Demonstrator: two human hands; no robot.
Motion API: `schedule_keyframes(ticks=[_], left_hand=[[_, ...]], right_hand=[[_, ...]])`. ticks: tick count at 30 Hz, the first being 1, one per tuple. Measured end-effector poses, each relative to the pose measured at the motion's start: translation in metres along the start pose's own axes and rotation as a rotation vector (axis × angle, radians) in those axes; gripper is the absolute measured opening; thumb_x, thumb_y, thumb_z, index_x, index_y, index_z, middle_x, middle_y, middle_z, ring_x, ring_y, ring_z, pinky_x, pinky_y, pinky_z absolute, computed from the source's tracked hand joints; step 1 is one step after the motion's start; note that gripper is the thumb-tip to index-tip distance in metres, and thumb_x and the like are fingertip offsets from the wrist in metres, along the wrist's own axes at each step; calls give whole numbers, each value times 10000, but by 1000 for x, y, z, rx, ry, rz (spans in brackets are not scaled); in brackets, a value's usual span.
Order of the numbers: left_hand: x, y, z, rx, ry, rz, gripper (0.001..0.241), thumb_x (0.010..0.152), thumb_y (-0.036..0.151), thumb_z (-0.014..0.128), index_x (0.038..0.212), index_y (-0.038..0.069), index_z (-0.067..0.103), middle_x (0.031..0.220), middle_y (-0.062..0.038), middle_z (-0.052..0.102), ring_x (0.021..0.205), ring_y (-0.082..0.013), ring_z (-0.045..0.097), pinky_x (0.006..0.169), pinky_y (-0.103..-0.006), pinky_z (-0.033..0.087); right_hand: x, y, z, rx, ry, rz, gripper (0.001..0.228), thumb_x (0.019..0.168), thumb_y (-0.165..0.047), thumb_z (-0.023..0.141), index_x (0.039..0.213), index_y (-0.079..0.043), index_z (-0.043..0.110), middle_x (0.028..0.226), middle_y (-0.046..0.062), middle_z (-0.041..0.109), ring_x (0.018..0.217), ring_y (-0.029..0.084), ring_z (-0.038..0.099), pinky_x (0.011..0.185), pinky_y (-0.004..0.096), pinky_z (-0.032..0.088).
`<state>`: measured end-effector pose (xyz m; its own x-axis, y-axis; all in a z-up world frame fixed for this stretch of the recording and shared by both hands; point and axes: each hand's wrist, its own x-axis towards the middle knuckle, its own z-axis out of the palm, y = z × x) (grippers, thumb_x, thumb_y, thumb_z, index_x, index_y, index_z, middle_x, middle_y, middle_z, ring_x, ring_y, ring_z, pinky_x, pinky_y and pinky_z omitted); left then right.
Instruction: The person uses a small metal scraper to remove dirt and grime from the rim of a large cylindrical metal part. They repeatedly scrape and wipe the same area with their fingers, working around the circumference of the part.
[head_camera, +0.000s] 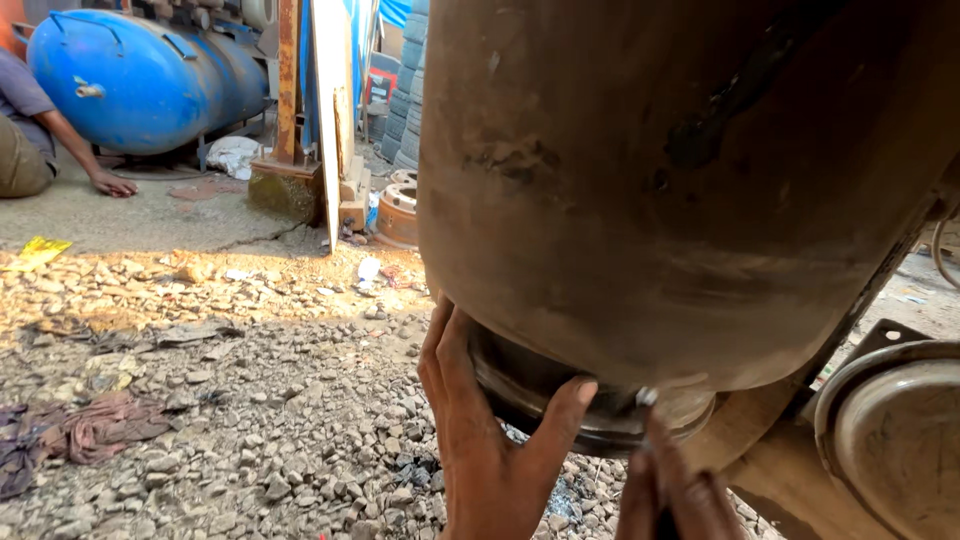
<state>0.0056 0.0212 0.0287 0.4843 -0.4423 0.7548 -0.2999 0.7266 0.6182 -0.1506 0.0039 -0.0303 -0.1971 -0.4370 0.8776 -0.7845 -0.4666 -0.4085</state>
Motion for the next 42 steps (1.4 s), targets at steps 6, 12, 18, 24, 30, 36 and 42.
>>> schedule_keyframes(ticks=[6, 12, 18, 24, 30, 36, 42], left_hand=[[1, 1, -2, -15, -7, 15, 997, 796, 266, 875, 1548, -51, 301, 1595, -267, 305, 1497, -414, 339, 1192, -508, 336], [2, 3, -4, 50, -36, 12, 1030, 784, 278, 892, 1532, -71, 276, 1596, -284, 279, 1491, -436, 297, 1166, -537, 320], [2, 7, -9, 45, -44, 24, 996, 805, 287, 868, 1523, -81, 283, 1598, -287, 290, 1471, -437, 307, 1160, -544, 321], [3, 10, -9, 60, -31, 27, 1000, 815, 308, 873, 1523, -97, 294, 1587, -300, 314, 1471, -446, 317, 1155, -546, 321], [2, 9, -10, 58, -1, 63, 994, 806, 314, 872, 1514, -97, 307, 1577, -303, 330, 1457, -443, 348, 1149, -540, 338], [0, 9, -7, 60, -1, 54, 1000, 809, 321, 866, 1518, -100, 302, 1585, -310, 311, 1469, -452, 331, 1155, -543, 337], [1, 11, -9, 71, -8, 82, 972, 840, 315, 858, 1523, -95, 302, 1577, -308, 314, 1485, -456, 314, 1153, -560, 326]], right_hand=[[-5, -24, 4, 40, 48, -100, 390, 979, -98, 661, 1369, -111, 664, 1177, 196, 743, 1093, 290, 743, 923, 403, 591], [5, -23, -6, 101, 32, 126, 379, 987, -79, 654, 1366, -94, 670, 1164, 215, 747, 1081, 291, 759, 897, 389, 599], [-1, -22, -3, -56, 122, -393, 363, 934, -56, 600, 1295, -13, 616, 1101, 297, 692, 1152, 430, 654, 972, 473, 530], [6, -37, -11, 29, 63, 51, 373, 962, -44, 660, 1333, -58, 685, 1047, 235, 744, 990, 318, 747, 820, 401, 594], [3, -41, -6, 27, 101, -124, 366, 983, -23, 649, 1347, -35, 681, 1075, 236, 751, 1002, 303, 751, 834, 374, 603], [-8, -12, -5, 75, 160, -227, 344, 1018, 9, 614, 1359, 8, 655, 1187, 262, 750, 1138, 317, 745, 937, 357, 627], [-1, -17, -9, 105, 94, 8, 341, 978, -53, 639, 1314, -41, 691, 1005, 203, 773, 809, 218, 796, 626, 327, 622]])
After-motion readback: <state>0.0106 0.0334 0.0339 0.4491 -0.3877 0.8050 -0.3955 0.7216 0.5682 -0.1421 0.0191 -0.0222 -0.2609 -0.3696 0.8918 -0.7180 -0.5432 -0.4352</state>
